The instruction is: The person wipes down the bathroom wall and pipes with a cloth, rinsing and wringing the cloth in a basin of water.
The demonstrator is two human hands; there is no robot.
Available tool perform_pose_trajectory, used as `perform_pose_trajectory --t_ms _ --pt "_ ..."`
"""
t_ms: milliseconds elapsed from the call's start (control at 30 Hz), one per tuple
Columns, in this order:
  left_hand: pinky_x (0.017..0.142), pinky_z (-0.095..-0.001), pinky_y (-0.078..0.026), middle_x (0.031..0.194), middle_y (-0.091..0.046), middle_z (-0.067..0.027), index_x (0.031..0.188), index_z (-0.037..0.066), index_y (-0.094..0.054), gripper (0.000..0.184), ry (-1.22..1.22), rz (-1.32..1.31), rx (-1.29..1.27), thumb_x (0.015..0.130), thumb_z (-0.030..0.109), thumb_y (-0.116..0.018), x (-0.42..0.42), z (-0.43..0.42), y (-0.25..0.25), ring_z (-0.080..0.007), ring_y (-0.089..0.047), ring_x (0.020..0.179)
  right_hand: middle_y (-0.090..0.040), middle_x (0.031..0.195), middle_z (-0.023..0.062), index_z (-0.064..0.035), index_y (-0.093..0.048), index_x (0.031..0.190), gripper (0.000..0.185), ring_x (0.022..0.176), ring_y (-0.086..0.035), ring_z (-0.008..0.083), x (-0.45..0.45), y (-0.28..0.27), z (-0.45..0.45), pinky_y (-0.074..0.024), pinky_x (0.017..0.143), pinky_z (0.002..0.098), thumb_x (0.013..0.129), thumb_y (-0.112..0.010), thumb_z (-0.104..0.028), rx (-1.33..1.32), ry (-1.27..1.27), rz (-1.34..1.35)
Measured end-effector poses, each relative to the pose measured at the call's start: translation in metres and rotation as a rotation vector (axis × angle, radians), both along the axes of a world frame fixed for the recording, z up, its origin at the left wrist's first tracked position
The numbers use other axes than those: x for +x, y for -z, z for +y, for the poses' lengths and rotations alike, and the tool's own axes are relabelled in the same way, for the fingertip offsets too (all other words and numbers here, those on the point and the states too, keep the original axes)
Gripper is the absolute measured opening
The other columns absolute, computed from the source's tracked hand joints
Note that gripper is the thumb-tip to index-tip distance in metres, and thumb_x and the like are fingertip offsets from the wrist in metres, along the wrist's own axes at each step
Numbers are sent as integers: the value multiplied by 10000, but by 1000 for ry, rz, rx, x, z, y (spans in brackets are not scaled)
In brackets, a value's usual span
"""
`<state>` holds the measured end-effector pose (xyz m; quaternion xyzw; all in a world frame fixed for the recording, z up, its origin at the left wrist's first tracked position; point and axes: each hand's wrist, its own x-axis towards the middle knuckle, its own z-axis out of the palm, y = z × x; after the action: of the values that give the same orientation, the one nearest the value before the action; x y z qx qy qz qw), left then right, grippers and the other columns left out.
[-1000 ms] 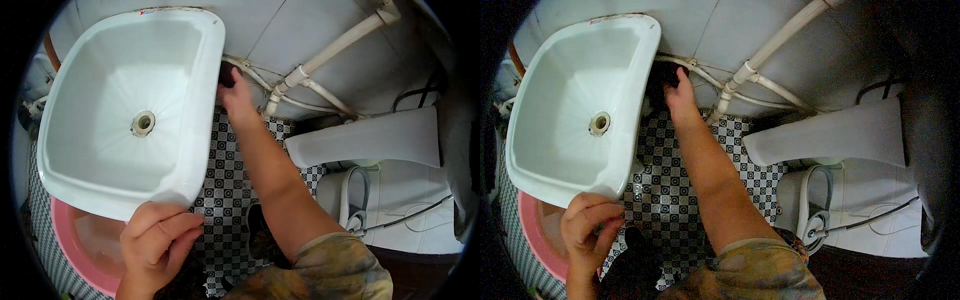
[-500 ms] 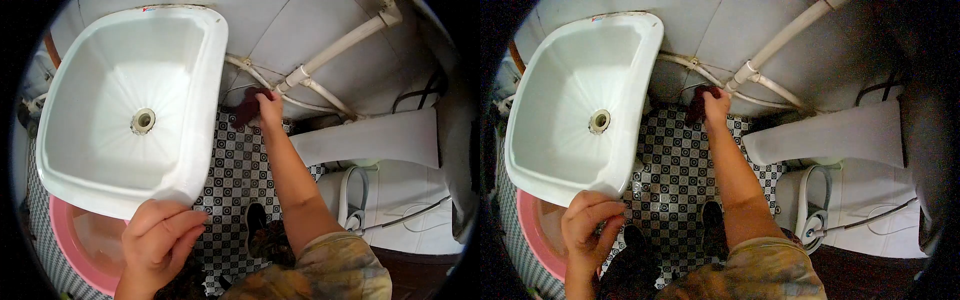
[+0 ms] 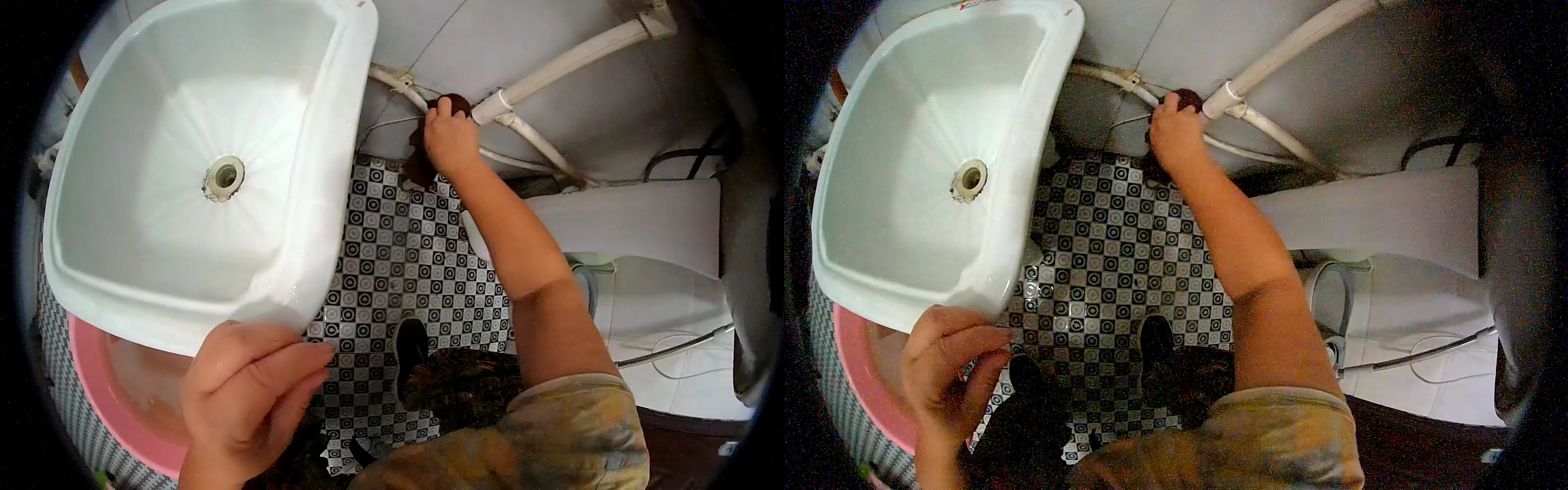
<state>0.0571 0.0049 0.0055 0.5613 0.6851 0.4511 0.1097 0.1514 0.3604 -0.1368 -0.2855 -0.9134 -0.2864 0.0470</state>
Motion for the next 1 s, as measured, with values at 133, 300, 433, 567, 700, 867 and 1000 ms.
perform_pose_trajectory --t_ms 133,300,433,567,700,867,1000 --pt "580 -292 -440 767 -578 -95 789 42 -608 261 -3 -28 4 560 -45 -697 1 1 -1 -221 -548 676 -495 916 161 -4 -579 891 229 663 -599 309 -12 -4 -1 -504 551 383 780 -500 -187 -186 90 109" --pt "582 -296 -444 766 -577 -101 786 41 -605 257 5 -21 16 564 -58 -688 1 3 2 -228 -550 675 -489 979 194 18 -558 911 288 768 -579 346 -15 -13 -2 -486 678 406 756 -542 -223 -411 251 290" --pt "570 -288 -429 768 -564 -90 823 27 -629 276 10 -41 35 566 -39 -705 0 2 2 -226 -536 658 -467 1072 220 26 -527 977 349 904 -520 394 -10 13 -2 -426 821 405 746 -560 -233 -573 338 809" --pt "581 -289 -432 771 -565 -89 824 25 -626 267 28 -13 77 575 -43 -698 -2 2 5 -229 -540 670 -536 952 126 24 -500 1052 340 817 -525 240 8 54 6 -423 757 333 767 -517 -162 -1352 -18 1629" --pt "594 -292 -441 774 -567 -82 816 30 -627 247 26 -34 78 589 -44 -691 -2 1 6 -232 -547 684 -570 959 64 -41 -534 1036 257 807 -545 151 22 34 -34 -438 708 272 801 -463 -118 -1590 284 1677" --pt "608 -299 -450 774 -567 -77 816 36 -629 237 20 -56 81 598 -32 -693 -3 -1 8 -230 -551 693 -488 1126 178 44 -505 1033 407 1034 -503 302 36 38 -49 -387 907 336 665 -614 -93 -631 66 928" --pt "615 -302 -450 772 -565 -80 819 35 -630 236 39 -89 100 600 -23 -696 -4 -1 10 -231 -551 696 -389 1236 203 -5 -385 1143 599 1101 -427 377 28 -10 -48 -392 905 373 608 -655 -26 -483 -188 687"
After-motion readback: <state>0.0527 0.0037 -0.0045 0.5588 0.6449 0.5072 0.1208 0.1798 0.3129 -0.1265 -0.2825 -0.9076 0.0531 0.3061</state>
